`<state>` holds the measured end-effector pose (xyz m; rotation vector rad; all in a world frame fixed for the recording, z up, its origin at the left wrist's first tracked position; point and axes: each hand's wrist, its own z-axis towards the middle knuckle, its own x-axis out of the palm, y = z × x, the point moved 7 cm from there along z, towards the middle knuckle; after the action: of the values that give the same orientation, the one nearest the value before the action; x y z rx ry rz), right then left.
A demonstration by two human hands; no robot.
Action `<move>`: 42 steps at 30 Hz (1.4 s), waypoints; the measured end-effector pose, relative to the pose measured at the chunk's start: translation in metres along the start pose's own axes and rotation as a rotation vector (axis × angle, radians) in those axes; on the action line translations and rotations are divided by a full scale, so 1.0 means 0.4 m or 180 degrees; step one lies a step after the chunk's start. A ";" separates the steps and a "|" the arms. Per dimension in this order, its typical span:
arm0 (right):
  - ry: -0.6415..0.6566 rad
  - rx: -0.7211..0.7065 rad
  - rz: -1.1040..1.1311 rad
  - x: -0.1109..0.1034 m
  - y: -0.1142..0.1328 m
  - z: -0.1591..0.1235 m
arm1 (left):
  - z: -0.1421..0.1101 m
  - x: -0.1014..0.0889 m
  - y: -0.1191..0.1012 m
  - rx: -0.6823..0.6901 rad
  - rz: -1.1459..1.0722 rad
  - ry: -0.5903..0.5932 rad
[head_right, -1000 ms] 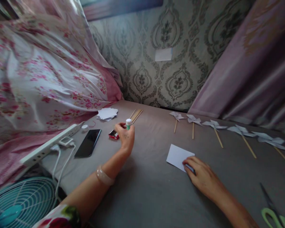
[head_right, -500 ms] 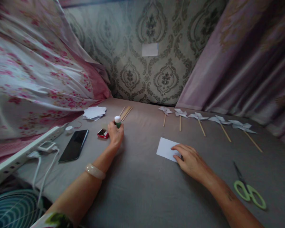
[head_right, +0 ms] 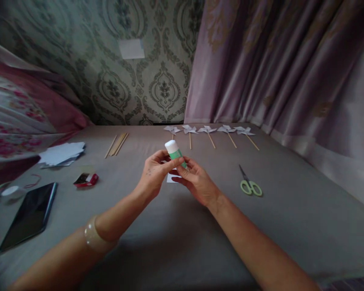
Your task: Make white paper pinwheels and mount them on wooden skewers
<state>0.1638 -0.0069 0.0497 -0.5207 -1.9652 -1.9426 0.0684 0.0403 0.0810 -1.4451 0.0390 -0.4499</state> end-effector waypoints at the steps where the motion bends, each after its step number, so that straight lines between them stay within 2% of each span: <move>1: -0.0121 0.0057 0.0156 -0.010 -0.008 -0.007 | -0.002 0.007 0.010 -0.0062 -0.0059 0.0009; 4: -0.0560 0.0129 0.0414 -0.067 -0.023 -0.026 | -0.007 0.009 0.045 -0.0183 -0.0016 0.0183; 7: -0.0874 0.0063 0.0378 -0.137 -0.010 -0.035 | -0.014 -0.017 0.089 -0.0245 0.0649 0.0374; 9: -0.1063 -0.0035 0.0280 -0.183 0.015 -0.037 | -0.016 -0.045 0.104 0.0070 0.1585 0.0402; 12: -0.1250 -0.0155 0.0042 -0.234 0.061 -0.031 | -0.026 -0.058 0.122 0.0777 0.2960 0.0701; 14: -0.1288 -0.0223 -0.0154 -0.249 0.088 -0.024 | -0.030 -0.065 0.134 0.0991 0.3424 0.0817; 16: -0.1288 -0.0269 -0.0220 -0.251 0.101 -0.017 | -0.028 -0.077 0.134 0.0968 0.3549 0.0740; 21: -0.1197 -0.0111 0.0196 -0.216 0.063 0.000 | -0.020 -0.104 0.114 0.0557 0.2936 0.0482; 24: -0.1157 -0.0039 0.0276 -0.201 0.040 0.010 | -0.023 -0.102 0.108 0.0660 0.3019 0.0526; 27: -0.1234 -0.0013 0.0290 -0.210 0.041 0.017 | -0.027 -0.096 0.111 0.0784 0.3124 0.0583; 30: -0.1224 0.0072 0.0322 -0.209 0.040 0.027 | -0.027 -0.097 0.112 0.0627 0.2607 0.0438; 33: -0.0882 0.0194 0.0349 -0.161 0.008 0.047 | -0.024 -0.101 0.102 0.0440 0.1694 0.0206; 37: -0.0354 0.0435 0.0497 -0.062 -0.076 0.074 | -0.016 -0.112 0.091 0.0400 0.0814 0.0062; 42: -0.0212 0.0737 0.0530 0.008 -0.146 0.088 | -0.007 -0.139 0.100 0.0089 -0.0009 0.0052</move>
<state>0.1341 0.0282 -0.0007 -0.6694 -2.0801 -1.5926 0.0275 0.0578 0.0288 -1.4142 0.0437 -0.4630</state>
